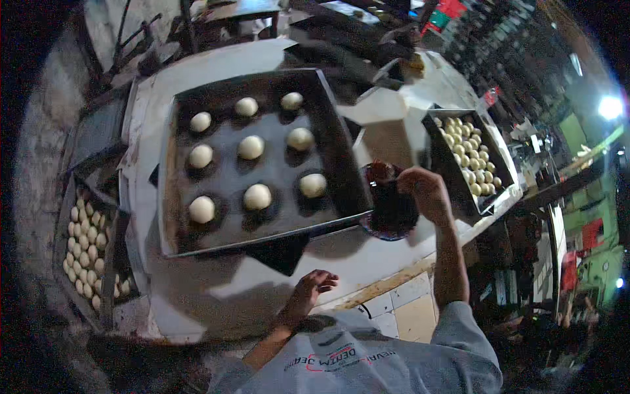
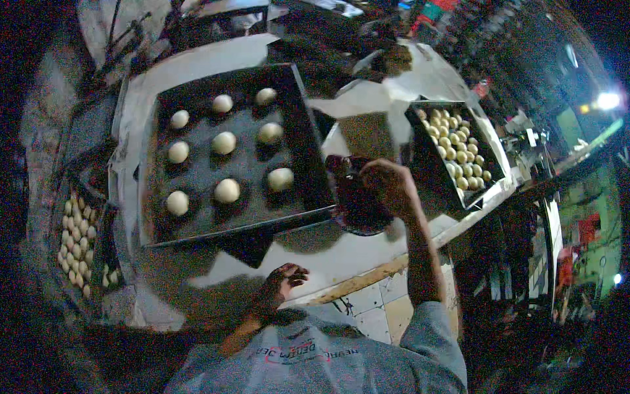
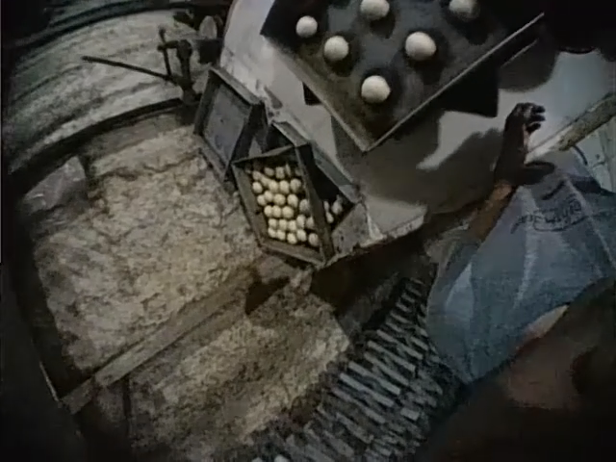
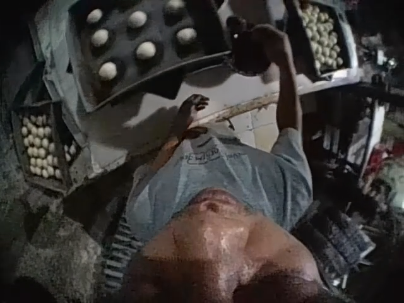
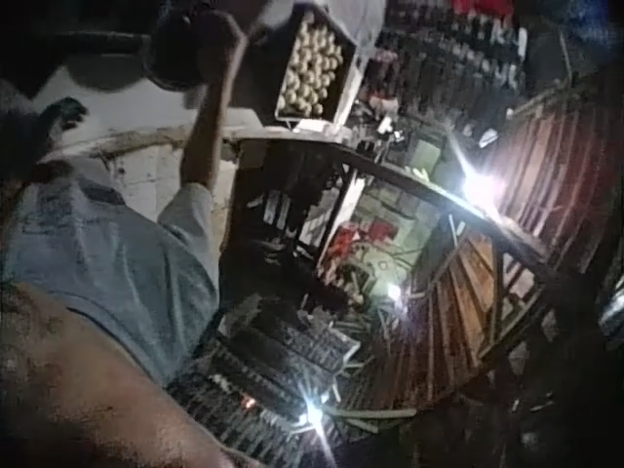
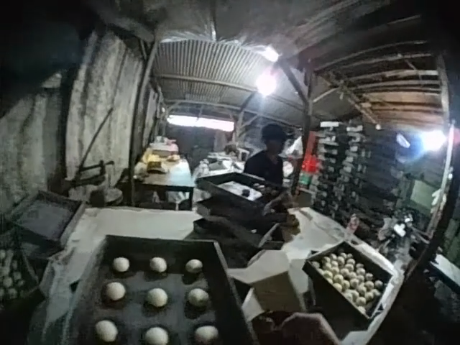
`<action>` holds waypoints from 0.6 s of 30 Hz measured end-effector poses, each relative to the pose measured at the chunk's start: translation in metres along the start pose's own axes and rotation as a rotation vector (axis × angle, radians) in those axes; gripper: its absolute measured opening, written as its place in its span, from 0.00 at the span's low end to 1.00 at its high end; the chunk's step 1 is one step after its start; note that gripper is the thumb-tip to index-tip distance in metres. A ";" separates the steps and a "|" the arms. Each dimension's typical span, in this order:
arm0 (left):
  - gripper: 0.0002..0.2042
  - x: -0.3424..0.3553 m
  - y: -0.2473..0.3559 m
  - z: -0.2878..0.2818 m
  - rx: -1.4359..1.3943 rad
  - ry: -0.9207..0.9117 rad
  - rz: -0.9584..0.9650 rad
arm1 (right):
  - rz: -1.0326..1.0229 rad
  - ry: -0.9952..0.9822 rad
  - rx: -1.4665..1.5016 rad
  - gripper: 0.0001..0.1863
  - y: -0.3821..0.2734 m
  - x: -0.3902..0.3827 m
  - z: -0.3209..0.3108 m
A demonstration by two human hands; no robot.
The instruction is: Fill small dough balls with sweet filling and arrange them neatly in baking trays.
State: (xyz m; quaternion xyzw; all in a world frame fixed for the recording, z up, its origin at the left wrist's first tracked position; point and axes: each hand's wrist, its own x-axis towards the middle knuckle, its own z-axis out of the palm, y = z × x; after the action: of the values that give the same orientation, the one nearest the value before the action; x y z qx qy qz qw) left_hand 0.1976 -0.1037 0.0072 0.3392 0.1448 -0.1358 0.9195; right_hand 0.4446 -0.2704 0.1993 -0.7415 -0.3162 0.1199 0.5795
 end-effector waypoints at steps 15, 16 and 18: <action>0.13 -0.058 0.026 -0.044 -0.149 -0.053 0.094 | -0.313 -0.396 -1.064 0.07 0.020 0.122 0.112; 0.13 -0.061 0.028 -0.041 -0.152 -0.056 0.110 | -0.315 -0.389 -1.074 0.07 0.021 0.126 0.098; 0.13 -0.065 0.026 -0.038 -0.160 -0.042 0.132 | -0.300 -0.339 -1.095 0.06 -0.013 0.129 0.096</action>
State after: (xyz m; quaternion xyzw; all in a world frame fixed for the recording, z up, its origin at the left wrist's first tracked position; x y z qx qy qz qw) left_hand 0.1399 -0.0491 0.0181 0.2708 0.1132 -0.0702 0.9534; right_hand 0.4876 -0.1146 0.2067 -0.8503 -0.5216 -0.0272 0.0644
